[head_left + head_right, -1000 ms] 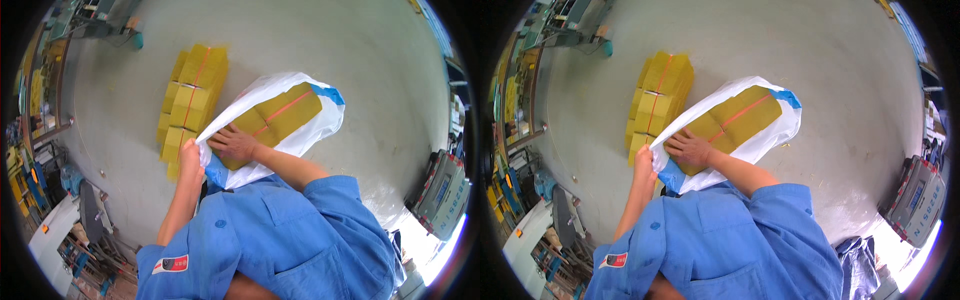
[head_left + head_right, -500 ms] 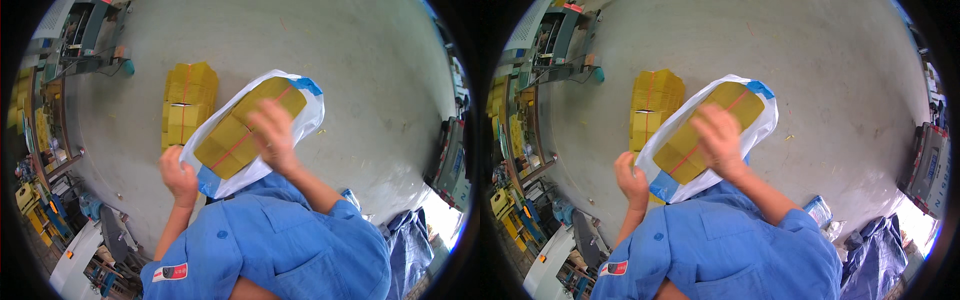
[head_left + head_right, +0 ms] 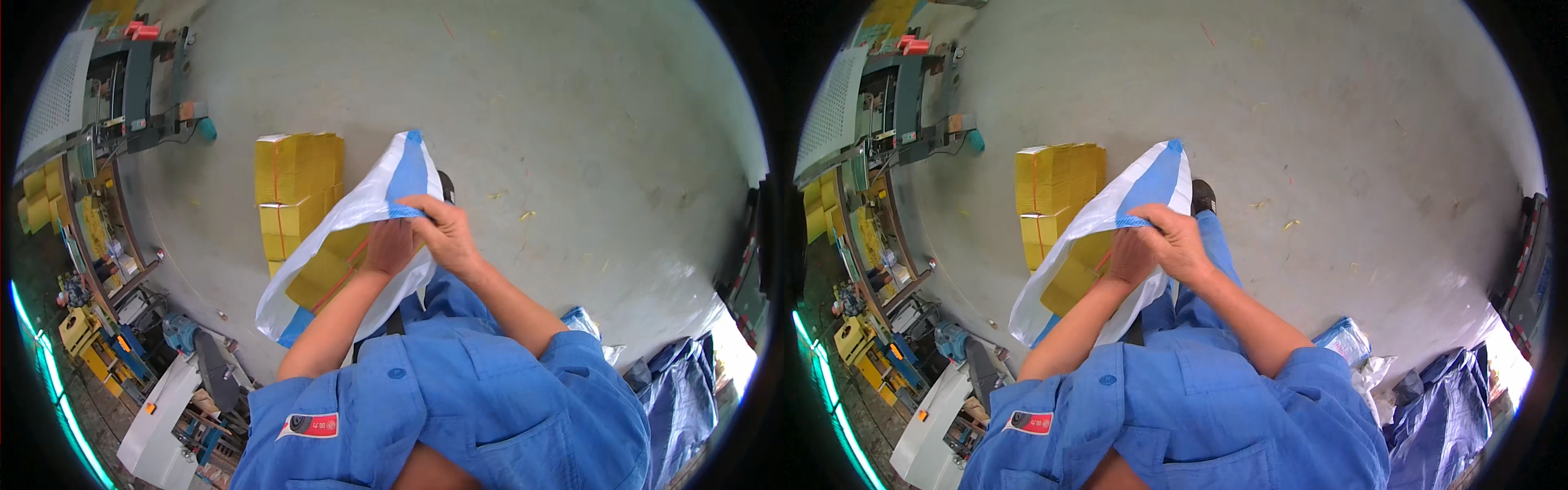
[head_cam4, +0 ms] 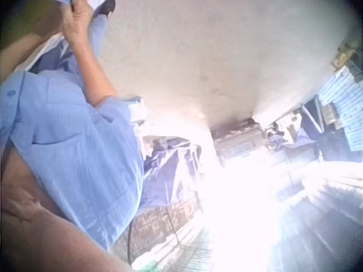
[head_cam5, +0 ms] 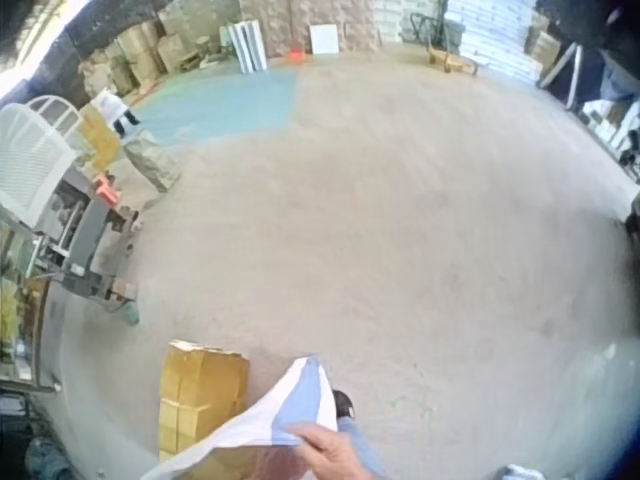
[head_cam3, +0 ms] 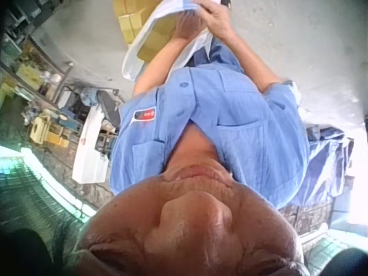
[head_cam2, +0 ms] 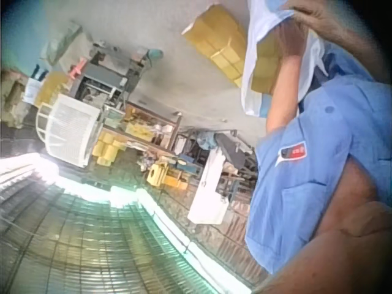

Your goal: Packing bundles of yellow paper products into a large white woven sack.

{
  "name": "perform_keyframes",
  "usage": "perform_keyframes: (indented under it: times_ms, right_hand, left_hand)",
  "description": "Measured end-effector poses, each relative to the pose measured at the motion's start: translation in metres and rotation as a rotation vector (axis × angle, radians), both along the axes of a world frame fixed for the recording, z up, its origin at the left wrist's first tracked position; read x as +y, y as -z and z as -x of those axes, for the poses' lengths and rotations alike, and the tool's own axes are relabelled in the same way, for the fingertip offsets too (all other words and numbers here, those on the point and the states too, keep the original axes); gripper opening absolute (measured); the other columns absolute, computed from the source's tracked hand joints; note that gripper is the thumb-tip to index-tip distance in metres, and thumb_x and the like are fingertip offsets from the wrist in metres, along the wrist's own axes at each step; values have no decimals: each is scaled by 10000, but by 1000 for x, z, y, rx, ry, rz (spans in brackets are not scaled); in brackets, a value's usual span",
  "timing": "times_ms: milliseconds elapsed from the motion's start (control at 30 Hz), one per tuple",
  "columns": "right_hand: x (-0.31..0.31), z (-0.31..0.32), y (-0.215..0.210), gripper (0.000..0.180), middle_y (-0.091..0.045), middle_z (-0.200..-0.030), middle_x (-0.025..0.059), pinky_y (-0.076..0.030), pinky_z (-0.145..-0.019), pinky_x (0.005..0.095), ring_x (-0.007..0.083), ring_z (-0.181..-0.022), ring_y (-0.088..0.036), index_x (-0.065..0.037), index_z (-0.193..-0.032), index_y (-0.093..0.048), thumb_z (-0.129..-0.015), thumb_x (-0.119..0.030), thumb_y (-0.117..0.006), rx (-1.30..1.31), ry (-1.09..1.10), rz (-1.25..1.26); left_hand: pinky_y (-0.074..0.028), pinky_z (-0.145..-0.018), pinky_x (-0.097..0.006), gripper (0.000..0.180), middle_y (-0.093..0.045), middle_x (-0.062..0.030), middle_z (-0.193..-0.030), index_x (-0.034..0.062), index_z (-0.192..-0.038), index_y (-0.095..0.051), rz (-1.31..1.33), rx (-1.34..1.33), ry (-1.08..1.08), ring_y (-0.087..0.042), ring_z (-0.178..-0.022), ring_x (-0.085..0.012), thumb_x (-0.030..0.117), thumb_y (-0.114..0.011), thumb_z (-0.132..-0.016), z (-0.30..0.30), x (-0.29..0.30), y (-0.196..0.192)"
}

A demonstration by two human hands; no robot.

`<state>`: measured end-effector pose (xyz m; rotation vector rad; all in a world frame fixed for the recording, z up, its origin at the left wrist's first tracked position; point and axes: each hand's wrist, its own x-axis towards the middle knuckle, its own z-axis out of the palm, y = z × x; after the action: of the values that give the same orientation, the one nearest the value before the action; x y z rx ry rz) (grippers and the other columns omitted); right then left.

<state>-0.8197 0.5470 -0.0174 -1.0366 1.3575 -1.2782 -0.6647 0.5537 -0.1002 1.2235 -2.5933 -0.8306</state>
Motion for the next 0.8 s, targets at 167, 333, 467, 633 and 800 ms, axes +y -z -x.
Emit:
perform_keyframes:
  times_ms: [167, 333, 467, 633, 800]
  right_hand:
    - [-23, -5, -4, 117, -518, -742, -23, -406, -643, 234, 51, -734, -452, -27, -841, -561, -927, -106, -553, -447, 39, -393]
    - [-37, -6, -20, 174, -518, -706, 154, -427, -647, 370, 262, -675, -521, -7, -780, -495, -873, -131, -574, -132, -77, -417]
    - [-39, -12, -33, 181, -491, -717, 188, -414, -654, 421, 352, -694, -487, 11, -774, -477, -840, -121, -581, 54, -171, -221]
    - [-53, 18, -40, 79, -566, -722, 36, -419, -599, 274, 107, -668, -509, -2, -822, -582, -878, -58, -587, -35, -294, -390]
    - [-56, -1, -73, 50, -600, -829, 85, -466, -763, 294, 171, -824, -590, 10, -876, -593, -840, 44, -584, 295, -334, -151]
  left_hand:
    - [-451, -798, -427, 314, -633, -115, -965, 43, -1039, -618, 274, -325, -10, -596, -896, -285, 271, -609, -825, -21, 23, 60]
    - [-459, -770, -430, 324, -648, -116, -932, 49, -1026, -630, 60, -317, 46, -614, -859, -284, 296, -610, -817, -26, 34, 88]
    - [-462, -758, -435, 329, -654, -127, -925, 51, -1028, -632, -367, -253, 21, -623, -833, -288, 303, -607, -819, -19, 30, 51]
    - [-479, -727, -459, 359, -668, -168, -895, 46, -1053, -626, -594, -12, -189, -638, -720, -322, 328, -600, -832, 12, -5, 2]
    - [-504, -750, -430, 252, -662, -170, -919, 39, -1048, -624, -193, 94, -559, -641, -803, -329, 161, -605, -828, -39, 16, -79]
